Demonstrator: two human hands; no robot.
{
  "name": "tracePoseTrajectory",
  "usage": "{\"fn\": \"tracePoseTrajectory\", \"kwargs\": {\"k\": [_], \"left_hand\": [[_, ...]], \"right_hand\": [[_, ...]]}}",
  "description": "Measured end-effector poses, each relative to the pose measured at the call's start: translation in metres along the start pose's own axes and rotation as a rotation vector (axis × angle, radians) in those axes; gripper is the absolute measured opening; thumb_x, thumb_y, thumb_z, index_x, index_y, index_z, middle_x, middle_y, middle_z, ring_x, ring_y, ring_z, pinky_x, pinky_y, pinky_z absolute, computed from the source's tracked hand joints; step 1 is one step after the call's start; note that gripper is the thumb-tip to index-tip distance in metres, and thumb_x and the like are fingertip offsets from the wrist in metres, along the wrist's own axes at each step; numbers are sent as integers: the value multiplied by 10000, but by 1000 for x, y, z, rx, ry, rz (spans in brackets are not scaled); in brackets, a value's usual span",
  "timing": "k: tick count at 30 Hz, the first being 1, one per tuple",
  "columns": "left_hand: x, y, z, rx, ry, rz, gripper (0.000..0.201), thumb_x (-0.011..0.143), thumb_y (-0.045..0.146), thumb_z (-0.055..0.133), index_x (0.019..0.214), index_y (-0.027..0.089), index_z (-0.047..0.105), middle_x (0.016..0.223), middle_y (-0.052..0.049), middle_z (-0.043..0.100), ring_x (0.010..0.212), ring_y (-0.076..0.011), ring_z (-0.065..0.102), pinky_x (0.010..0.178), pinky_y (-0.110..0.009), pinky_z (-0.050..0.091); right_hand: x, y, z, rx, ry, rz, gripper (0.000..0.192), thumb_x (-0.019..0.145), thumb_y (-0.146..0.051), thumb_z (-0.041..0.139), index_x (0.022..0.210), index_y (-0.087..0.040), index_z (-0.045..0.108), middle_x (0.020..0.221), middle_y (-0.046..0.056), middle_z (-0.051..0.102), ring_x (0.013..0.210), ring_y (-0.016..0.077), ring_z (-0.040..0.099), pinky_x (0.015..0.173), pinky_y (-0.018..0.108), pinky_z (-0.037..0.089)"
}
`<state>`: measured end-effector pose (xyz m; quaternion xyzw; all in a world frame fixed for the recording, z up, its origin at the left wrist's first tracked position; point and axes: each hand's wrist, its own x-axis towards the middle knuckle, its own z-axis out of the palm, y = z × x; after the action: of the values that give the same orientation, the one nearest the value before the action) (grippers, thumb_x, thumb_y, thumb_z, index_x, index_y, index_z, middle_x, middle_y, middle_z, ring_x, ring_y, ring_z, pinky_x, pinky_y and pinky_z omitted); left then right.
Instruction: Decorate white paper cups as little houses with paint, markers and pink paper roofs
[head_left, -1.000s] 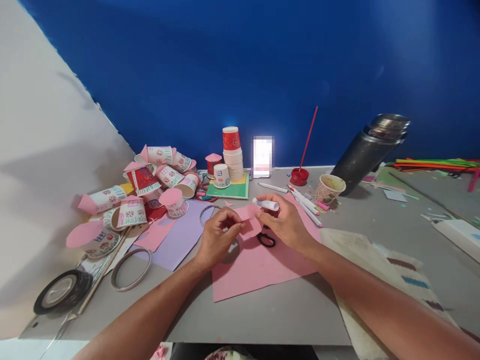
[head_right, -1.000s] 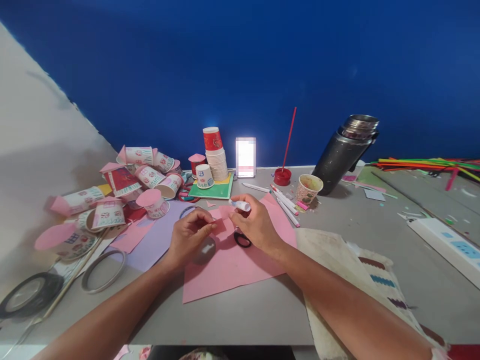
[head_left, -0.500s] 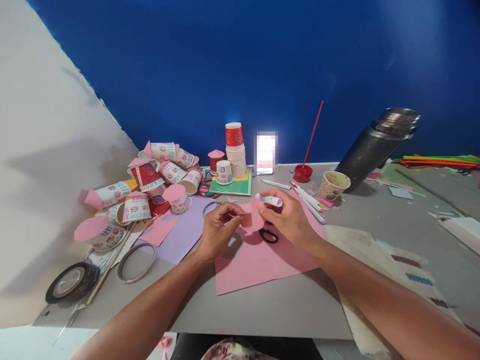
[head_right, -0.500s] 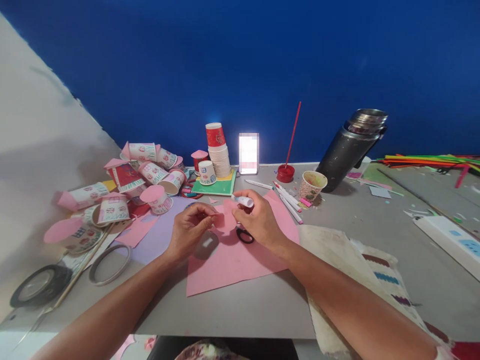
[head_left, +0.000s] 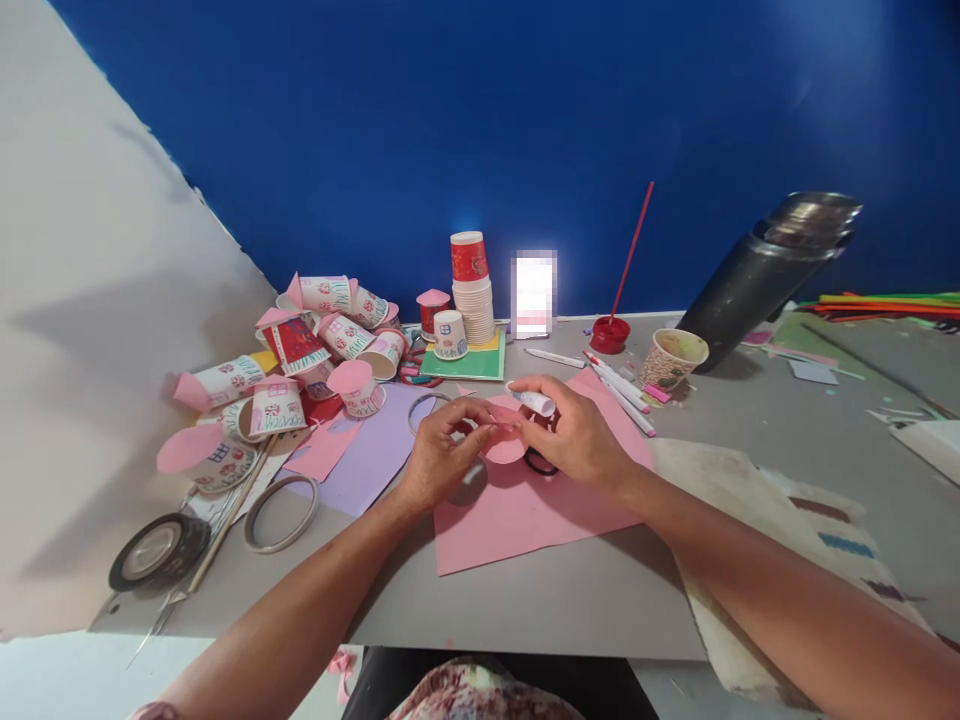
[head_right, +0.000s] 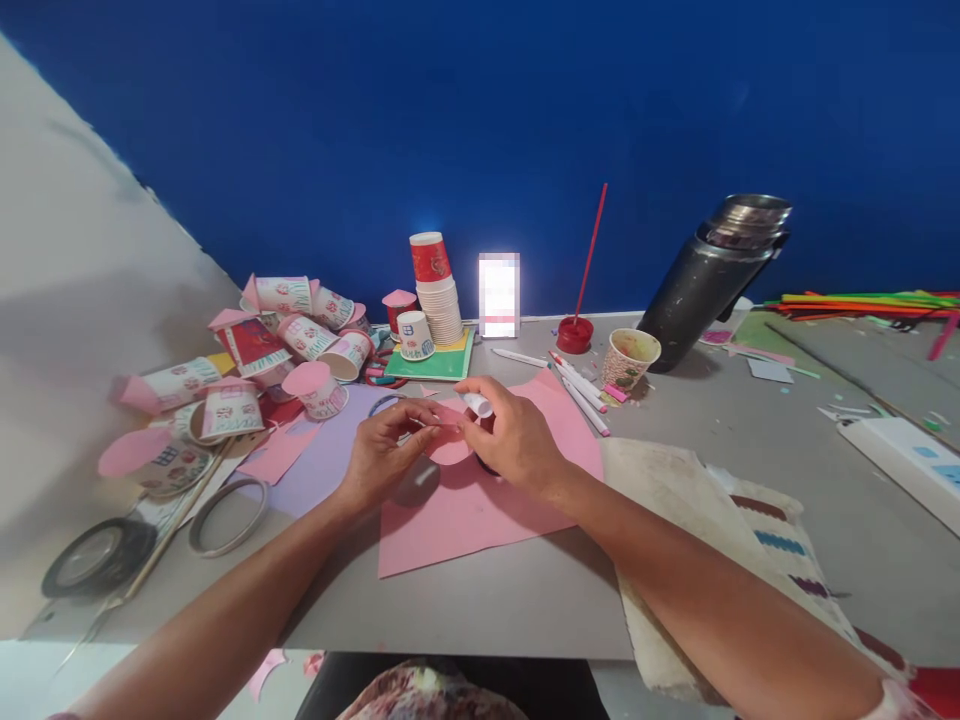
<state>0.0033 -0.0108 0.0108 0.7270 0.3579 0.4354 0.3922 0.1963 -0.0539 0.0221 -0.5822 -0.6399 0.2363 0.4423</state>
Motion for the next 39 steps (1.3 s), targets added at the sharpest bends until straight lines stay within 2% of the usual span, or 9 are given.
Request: {"fn": "tracePoseTrajectory", "kwargs": {"k": [4,11,15,18,24,28,31,39], "left_hand": [[-1,3,0,-9,-5,-57,106,867,258,732,793,185,711,917,-53,770,843,-176,695,763,-287,535],[-1,5,3,-175,46,-194,273,782,321,814,832,201,575,704,38,620,617,-103,553,580,-223,429],[-1,3,3,-178,44,-210,265,788,277,773,943,205,571,700,40,660,609,-99,557,594,-221,427],[-2,1,3,-154,45,-219,257,784,236,729,991,201,581,677,45,655,590,-102,553,575,-221,418],[-3,-1,3,-124,-1,-241,279,789,274,733,1040,184,648,697,34,651,593,-109,553,568,-226,434],[-1,1,1,-64,-45,-264,201,798,359,766,860,175,717,713,8,656,630,-119,561,578,-230,445],[0,0,0,-49,-48,-286,268,803,417,768,725,169,704,644,9,627,587,-112,518,548,-229,409],[0,-2,-1,-35,-47,-333,305,803,450,741,704,161,719,601,9,609,549,-106,473,512,-230,346]], "right_hand": [[-2,0,2,-58,-20,-22,331,854,-301,666,1181,-258,685,761,-6,734,593,169,601,623,297,467],[-2,-5,2,-18,-63,6,320,852,-310,663,1168,-254,678,783,-3,747,618,178,634,634,300,492],[-3,-7,1,43,-77,12,342,854,-267,596,1189,-238,660,825,4,746,644,174,646,654,302,508],[-3,-6,2,94,-87,23,370,839,-278,616,1206,-243,647,865,3,747,650,168,649,649,298,513],[-4,-2,9,94,-74,93,352,840,-325,636,1185,-262,652,689,-47,657,544,156,582,580,287,481],[-3,-2,9,98,-88,102,350,835,-307,634,1181,-260,648,680,-54,655,530,148,573,577,282,472],[-3,-3,8,108,-99,108,345,835,-317,638,1175,-258,650,726,-42,676,532,142,574,565,277,467],[-3,-2,8,49,-97,96,340,823,-281,645,1161,-263,668,751,-20,728,590,167,634,623,299,504]]}}
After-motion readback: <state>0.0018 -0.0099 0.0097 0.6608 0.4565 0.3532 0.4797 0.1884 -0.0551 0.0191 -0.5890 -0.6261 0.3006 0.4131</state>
